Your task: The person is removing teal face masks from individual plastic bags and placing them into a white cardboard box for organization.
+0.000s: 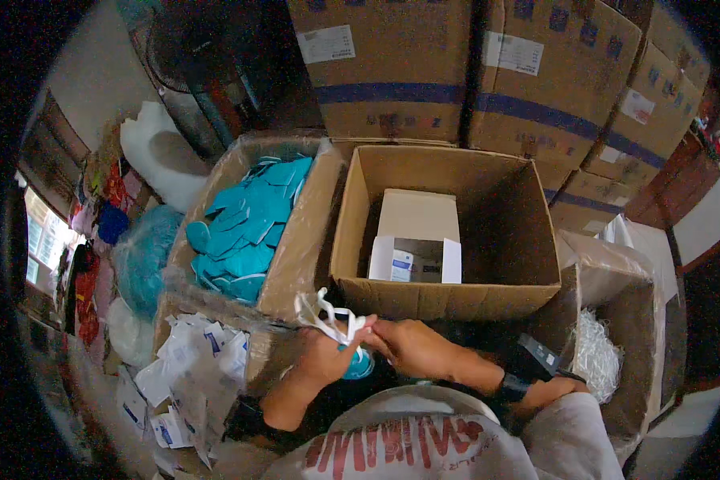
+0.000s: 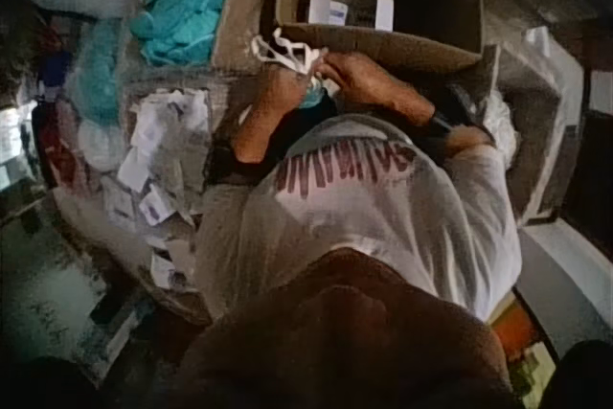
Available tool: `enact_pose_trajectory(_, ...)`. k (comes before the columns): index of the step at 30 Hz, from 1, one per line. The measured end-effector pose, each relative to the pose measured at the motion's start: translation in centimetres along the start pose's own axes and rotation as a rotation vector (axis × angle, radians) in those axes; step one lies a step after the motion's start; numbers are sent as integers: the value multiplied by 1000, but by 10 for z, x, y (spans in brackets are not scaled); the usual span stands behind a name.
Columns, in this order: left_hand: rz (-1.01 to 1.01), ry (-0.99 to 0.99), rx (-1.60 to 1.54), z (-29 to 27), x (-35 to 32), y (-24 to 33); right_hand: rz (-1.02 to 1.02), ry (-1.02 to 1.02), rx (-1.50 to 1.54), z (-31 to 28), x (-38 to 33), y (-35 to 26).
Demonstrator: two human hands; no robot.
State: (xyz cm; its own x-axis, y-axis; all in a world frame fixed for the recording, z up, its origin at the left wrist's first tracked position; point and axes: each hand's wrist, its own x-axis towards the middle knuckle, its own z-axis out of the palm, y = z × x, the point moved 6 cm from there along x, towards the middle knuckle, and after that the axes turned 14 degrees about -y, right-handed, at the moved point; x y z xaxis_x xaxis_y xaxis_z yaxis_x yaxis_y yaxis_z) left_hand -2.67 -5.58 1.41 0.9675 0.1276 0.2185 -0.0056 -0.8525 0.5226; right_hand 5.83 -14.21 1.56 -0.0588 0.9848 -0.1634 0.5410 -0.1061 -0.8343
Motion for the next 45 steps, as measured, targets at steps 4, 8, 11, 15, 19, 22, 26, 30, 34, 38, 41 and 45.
enact_pose_trajectory(4,42,-400,168,15,11,16,149,-384,-107,7,-12,22)
enact_pose_trajectory(8,199,-519,123,11,16,39,100,-564,59,9,-28,21)
enact_pose_trajectory(11,176,-741,60,10,14,48,-16,-614,178,-3,-47,2)
enact_pose_trajectory(15,244,-807,6,2,8,63,134,-631,174,-6,-76,-4)
enact_pose_trajectory(19,-62,-702,85,-14,0,10,217,-595,300,-28,-115,31)
enact_pose_trajectory(22,-257,-554,32,-34,-11,-29,507,-328,563,-29,-139,85)
enact_pose_trajectory(26,-168,-522,-175,-16,14,-27,355,-179,984,20,-104,139)
enact_pose_trajectory(30,-209,-502,-97,-4,29,-41,453,10,1181,83,-73,226)
enact_pose_trajectory(34,-220,-444,-42,-5,36,-38,644,85,1082,113,-56,268)
enact_pose_trajectory(38,-228,-419,-159,-7,36,-41,642,116,987,97,-48,248)
enact_pose_trajectory(41,-221,-377,-306,-5,39,-44,412,156,846,48,-21,192)
enact_pose_trajectory(45,-208,-264,-470,-14,43,-35,-205,39,708,-8,11,54)
